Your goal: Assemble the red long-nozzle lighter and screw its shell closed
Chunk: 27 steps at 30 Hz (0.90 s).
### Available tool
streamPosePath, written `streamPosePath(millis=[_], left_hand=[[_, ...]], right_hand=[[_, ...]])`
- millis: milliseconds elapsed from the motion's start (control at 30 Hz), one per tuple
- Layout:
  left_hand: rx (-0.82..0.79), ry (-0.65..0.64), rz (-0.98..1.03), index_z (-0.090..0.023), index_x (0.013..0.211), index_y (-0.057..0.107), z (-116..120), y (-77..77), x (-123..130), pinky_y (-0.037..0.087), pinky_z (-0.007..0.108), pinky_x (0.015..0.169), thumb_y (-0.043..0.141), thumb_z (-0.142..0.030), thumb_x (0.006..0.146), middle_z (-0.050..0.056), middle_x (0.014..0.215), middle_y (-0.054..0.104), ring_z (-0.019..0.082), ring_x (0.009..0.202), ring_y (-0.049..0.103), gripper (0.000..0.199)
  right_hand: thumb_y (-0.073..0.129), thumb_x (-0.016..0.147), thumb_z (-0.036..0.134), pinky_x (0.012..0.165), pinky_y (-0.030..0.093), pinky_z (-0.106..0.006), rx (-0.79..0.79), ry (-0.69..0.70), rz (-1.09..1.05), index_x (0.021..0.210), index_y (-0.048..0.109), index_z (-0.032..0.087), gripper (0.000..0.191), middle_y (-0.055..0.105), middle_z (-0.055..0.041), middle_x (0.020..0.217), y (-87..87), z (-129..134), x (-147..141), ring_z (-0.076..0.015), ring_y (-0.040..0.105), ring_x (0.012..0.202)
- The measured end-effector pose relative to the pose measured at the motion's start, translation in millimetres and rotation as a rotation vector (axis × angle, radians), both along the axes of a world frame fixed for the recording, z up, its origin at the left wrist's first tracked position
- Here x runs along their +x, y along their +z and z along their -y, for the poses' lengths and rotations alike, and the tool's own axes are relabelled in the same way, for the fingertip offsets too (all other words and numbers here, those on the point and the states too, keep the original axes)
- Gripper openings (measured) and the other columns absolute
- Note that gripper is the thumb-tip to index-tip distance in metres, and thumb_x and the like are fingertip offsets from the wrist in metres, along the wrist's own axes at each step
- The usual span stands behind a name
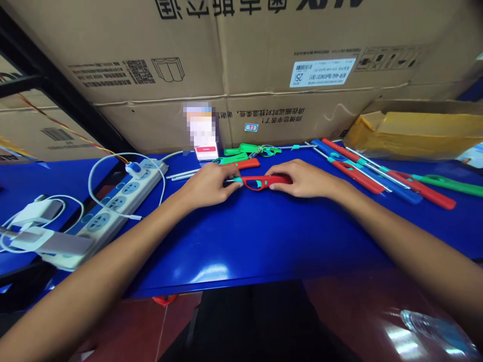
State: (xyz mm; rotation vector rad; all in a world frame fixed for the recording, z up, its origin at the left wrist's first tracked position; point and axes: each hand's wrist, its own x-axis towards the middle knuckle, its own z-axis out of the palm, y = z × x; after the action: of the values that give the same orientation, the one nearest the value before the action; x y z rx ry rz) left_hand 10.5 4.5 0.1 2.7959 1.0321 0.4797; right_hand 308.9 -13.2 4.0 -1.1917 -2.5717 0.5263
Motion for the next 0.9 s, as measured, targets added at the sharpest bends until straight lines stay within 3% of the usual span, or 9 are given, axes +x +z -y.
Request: streamPosePath(millis=[100, 200, 333, 467, 600, 667, 800, 900], left_hand=[[-0.022, 0.009, 0.025, -0.015, 0.109, 0.076, 0.7, 3.9, -0.5, 0.041, 0.030, 0.061, 0.066, -0.035, 0.101, 0.004, 0.082, 0.076, 0.017, 0.064, 0.064, 0.024], [-0.060, -0.050, 0.025, -0.016, 0.114, 0.075, 5.2, 5.9, 2.6, 0.045, 0.030, 0.066, 0.061, -0.037, 0.105, 0.006, 0.093, 0.078, 0.018, 0.071, 0.068, 0.027], [-0.048, -0.113, 0.041, -0.018, 0.118, 0.075, 10.6, 4.6, 5.2, 0.050, 0.033, 0.074, 0.055, -0.037, 0.109, 0.007, 0.102, 0.080, 0.020, 0.084, 0.073, 0.028], [0.070, -0.056, 0.075, -0.019, 0.120, 0.074, 15.3, 1.0, 5.7, 0.052, 0.035, 0.075, 0.056, -0.036, 0.108, 0.008, 0.108, 0.080, 0.023, 0.088, 0.074, 0.027], [0.158, -0.077, 0.056, -0.017, 0.119, 0.073, 20.7, 0.0, 6.4, 0.050, 0.033, 0.067, 0.054, -0.035, 0.109, 0.009, 0.105, 0.079, 0.020, 0.076, 0.070, 0.028], [0.187, -0.106, 0.054, -0.016, 0.116, 0.071, 22.7, 1.1, 6.3, 0.049, 0.032, 0.064, 0.054, -0.034, 0.108, 0.008, 0.100, 0.078, 0.019, 0.071, 0.067, 0.026], [0.211, -0.127, 0.090, -0.017, 0.110, 0.072, 24.5, 3.5, 4.9, 0.050, 0.031, 0.065, 0.056, -0.032, 0.108, 0.006, 0.093, 0.077, 0.019, 0.073, 0.070, 0.021], [0.227, -0.124, 0.108, -0.019, 0.110, 0.073, 25.9, 3.6, 4.6, 0.051, 0.031, 0.066, 0.057, -0.032, 0.108, 0.006, 0.093, 0.079, 0.019, 0.076, 0.072, 0.021]], right_hand=[[0.073, 0.098, 0.039, 0.076, 0.047, -0.032, -0.071, 0.037, -0.121, 0.111, 0.081, 0.022, 0.022, 0.082, -0.0030, 0.097, -2.1, -5.9, 6.7, -0.0197, 0.071, 0.083], [0.075, 0.097, 0.035, 0.071, 0.050, -0.030, -0.238, 0.038, -0.273, 0.109, 0.075, 0.021, 0.019, 0.081, -0.0026, 0.094, -4.7, -3.2, 3.1, -0.0171, 0.072, 0.078], [0.076, 0.096, 0.036, 0.049, 0.045, -0.025, -0.551, 0.040, -0.457, 0.118, 0.062, 0.021, 0.029, 0.079, -0.0030, 0.097, -7.1, 1.8, -3.5, -0.0106, 0.062, 0.056], [0.078, 0.095, 0.036, 0.044, 0.039, -0.023, -0.629, 0.080, -0.541, 0.133, 0.064, 0.020, 0.044, 0.075, -0.0015, 0.097, -7.3, 0.4, -0.9, -0.0089, 0.055, 0.055], [0.079, 0.094, 0.039, 0.042, 0.029, -0.023, -0.752, 0.150, -0.532, 0.147, 0.061, 0.022, 0.059, 0.074, -0.0012, 0.101, -6.7, -1.3, 4.1, -0.0068, 0.046, 0.053], [0.079, 0.094, 0.039, 0.046, 0.032, -0.023, -0.717, 0.173, -0.489, 0.145, 0.063, 0.021, 0.056, 0.073, -0.0001, 0.097, -6.4, -1.1, 3.7, -0.0081, 0.047, 0.057], [0.079, 0.093, 0.035, 0.071, 0.049, -0.027, -0.409, 0.181, -0.413, 0.128, 0.070, 0.021, 0.038, 0.074, -0.0019, 0.103, -6.1, 1.5, -1.9, -0.0161, 0.062, 0.083], [0.077, 0.092, 0.033, 0.079, 0.051, -0.032, -0.321, 0.169, -0.389, 0.127, 0.070, 0.023, 0.036, 0.076, -0.0024, 0.107, -6.6, 4.7, -5.3, -0.0199, 0.066, 0.090]])
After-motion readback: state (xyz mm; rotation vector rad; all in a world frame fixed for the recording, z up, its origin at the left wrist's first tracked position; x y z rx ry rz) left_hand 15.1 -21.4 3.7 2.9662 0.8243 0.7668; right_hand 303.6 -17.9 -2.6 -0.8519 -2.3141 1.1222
